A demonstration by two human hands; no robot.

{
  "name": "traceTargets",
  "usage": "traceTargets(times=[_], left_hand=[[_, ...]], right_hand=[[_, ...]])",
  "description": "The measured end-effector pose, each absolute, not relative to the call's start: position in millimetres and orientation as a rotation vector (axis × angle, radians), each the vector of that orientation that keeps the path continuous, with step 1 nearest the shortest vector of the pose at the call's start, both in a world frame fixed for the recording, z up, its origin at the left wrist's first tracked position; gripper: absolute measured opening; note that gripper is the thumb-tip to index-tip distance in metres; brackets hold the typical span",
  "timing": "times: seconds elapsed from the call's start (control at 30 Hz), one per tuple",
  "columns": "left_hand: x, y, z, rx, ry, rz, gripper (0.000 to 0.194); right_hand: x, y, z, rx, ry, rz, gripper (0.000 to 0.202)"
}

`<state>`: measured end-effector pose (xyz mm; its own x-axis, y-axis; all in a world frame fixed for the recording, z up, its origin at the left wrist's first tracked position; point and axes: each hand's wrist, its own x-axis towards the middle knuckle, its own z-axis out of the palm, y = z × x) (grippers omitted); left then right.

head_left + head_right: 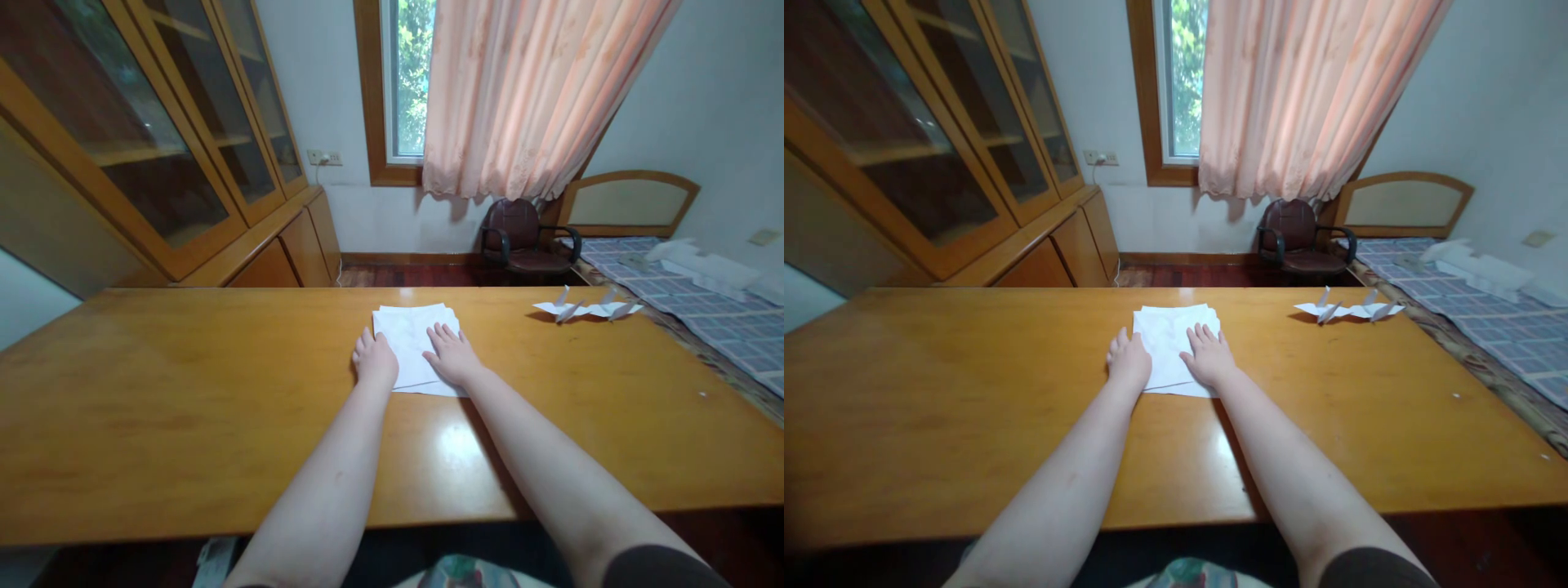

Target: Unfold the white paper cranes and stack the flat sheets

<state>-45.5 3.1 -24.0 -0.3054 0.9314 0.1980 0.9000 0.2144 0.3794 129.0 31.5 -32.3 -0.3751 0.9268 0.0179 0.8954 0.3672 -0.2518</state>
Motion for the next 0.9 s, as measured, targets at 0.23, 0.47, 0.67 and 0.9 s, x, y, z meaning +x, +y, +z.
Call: traceTargets(times=[0.23,0.47,0.67,0.9], left_hand=[[-33.3,7.3,-46.3,2.166,1.952,0.27,0.068],[-29.2,9.8,-48.0,2.101,2.041,0.2,0.083],[-35.0,5.5,-45.2,1.997,2.133,0.206,0.095],[-3.9,3.6,-9.4,1.987,2.451,0.29,0.09]], right_hand=[[123.2,27.4,-38.2,-1.792,-2.36,0.244,0.056],[109.7,56.4,-35.2,-1.392,-2.624,0.367,0.05],[113.4,89.2,-38.0,-1.68,-2.447,0.306,0.052],[115.7,91.3,-43.4,-1.733,-2.285,0.403,0.056]])
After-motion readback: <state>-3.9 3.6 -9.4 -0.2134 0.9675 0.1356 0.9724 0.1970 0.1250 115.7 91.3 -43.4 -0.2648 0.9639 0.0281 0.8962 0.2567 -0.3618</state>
